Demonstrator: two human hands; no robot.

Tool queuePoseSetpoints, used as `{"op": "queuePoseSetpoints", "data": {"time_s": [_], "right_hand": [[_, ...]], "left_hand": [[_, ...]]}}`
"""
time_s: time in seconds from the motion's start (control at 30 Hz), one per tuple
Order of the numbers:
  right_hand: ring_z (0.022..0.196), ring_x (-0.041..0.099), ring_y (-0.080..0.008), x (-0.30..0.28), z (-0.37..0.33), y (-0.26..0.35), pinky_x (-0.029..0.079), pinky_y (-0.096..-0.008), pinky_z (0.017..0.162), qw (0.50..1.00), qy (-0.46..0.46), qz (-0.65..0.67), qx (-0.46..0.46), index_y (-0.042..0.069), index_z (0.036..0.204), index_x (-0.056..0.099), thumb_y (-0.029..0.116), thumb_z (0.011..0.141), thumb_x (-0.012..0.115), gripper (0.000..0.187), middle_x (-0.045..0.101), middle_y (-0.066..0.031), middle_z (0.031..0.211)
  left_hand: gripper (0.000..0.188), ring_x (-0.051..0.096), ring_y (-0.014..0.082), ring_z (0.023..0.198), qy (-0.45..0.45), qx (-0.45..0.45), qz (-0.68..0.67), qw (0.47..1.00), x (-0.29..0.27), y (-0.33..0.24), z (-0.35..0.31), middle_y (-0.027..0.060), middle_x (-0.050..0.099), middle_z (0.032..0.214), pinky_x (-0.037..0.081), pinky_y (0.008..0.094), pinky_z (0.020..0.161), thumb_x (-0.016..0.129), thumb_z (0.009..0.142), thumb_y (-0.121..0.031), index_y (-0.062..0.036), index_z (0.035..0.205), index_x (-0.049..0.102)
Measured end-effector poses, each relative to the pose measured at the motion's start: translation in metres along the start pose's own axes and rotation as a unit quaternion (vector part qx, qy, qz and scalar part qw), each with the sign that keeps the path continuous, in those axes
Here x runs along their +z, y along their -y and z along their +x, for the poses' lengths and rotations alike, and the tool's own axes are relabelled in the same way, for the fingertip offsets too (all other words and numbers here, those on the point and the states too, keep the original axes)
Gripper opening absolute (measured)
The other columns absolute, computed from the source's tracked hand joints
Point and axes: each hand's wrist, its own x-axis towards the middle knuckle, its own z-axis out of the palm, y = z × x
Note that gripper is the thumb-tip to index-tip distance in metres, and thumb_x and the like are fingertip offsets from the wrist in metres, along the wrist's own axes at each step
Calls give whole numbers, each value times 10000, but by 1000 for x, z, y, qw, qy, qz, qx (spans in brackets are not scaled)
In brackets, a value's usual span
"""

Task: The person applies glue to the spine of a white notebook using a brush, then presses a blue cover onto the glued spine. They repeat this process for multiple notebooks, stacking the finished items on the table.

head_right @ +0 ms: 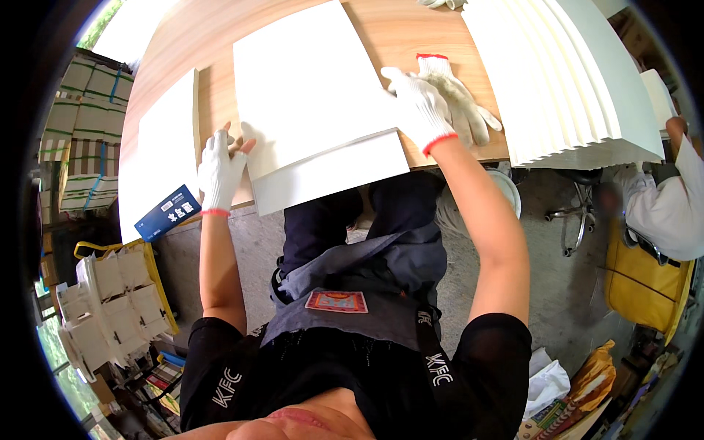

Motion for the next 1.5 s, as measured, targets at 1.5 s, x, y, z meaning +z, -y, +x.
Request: {"op": "queuePoseSetpoints", "data": {"time_s": [1.5], "right_hand": [[1343,415,-340,34,-67,-38,308,-452,1133,970,-119,-131,-165,95,1330,578,477,803,737,670,499,-131,1434]], "left_hand": [[501,467,384,1277,-36,110,-9,993,12,6,-62,183,534,1387,357,471,1079,820,729,-319,8,1059,630]]}}
